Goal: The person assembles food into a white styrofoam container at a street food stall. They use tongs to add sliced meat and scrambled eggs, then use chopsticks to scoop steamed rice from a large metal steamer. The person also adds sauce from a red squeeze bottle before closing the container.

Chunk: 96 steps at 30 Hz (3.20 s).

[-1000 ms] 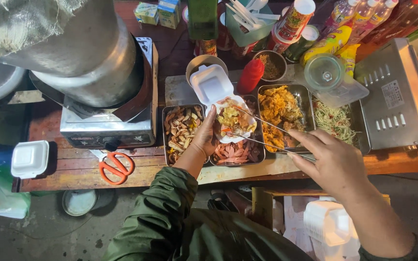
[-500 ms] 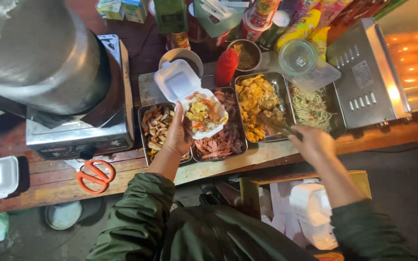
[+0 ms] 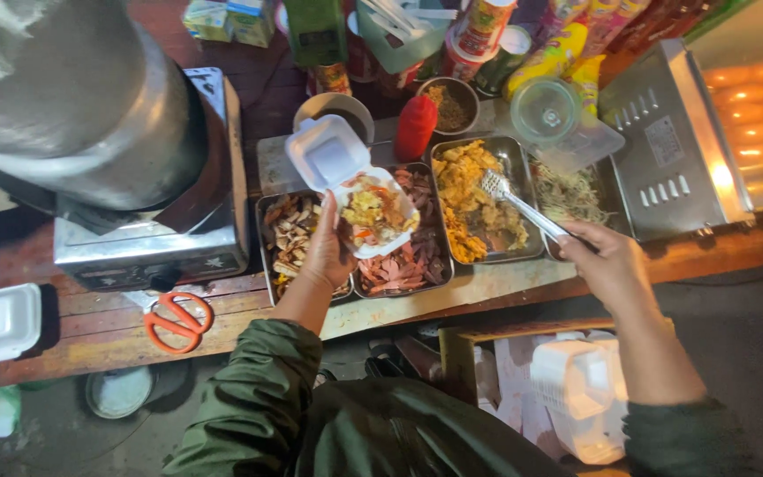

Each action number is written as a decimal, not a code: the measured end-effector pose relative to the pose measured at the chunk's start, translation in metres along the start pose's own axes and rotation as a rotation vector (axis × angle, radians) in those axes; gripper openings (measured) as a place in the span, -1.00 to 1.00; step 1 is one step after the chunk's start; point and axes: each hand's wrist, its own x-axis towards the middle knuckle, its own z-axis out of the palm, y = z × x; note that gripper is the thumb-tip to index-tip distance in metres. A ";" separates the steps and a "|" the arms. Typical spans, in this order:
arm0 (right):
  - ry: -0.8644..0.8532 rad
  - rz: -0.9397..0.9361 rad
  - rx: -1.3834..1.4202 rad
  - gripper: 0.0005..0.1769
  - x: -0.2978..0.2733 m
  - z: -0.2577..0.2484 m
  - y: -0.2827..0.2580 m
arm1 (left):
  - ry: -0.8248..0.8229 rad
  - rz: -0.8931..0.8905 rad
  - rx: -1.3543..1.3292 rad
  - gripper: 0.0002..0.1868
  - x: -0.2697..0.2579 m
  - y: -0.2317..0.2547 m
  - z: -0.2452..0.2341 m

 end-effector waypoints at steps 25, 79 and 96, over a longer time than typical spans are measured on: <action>-0.201 -0.133 0.105 -0.56 -0.023 0.004 -0.132 | -0.144 -0.059 0.100 -0.37 0.002 0.019 -0.016; -0.621 -1.178 0.228 -0.51 0.018 0.162 -0.299 | -0.163 -0.032 0.086 -0.45 -0.017 0.093 -0.101; -0.772 0.054 0.100 -0.70 -0.090 0.276 -0.305 | 0.484 0.397 0.189 -0.74 -0.140 0.316 -0.398</action>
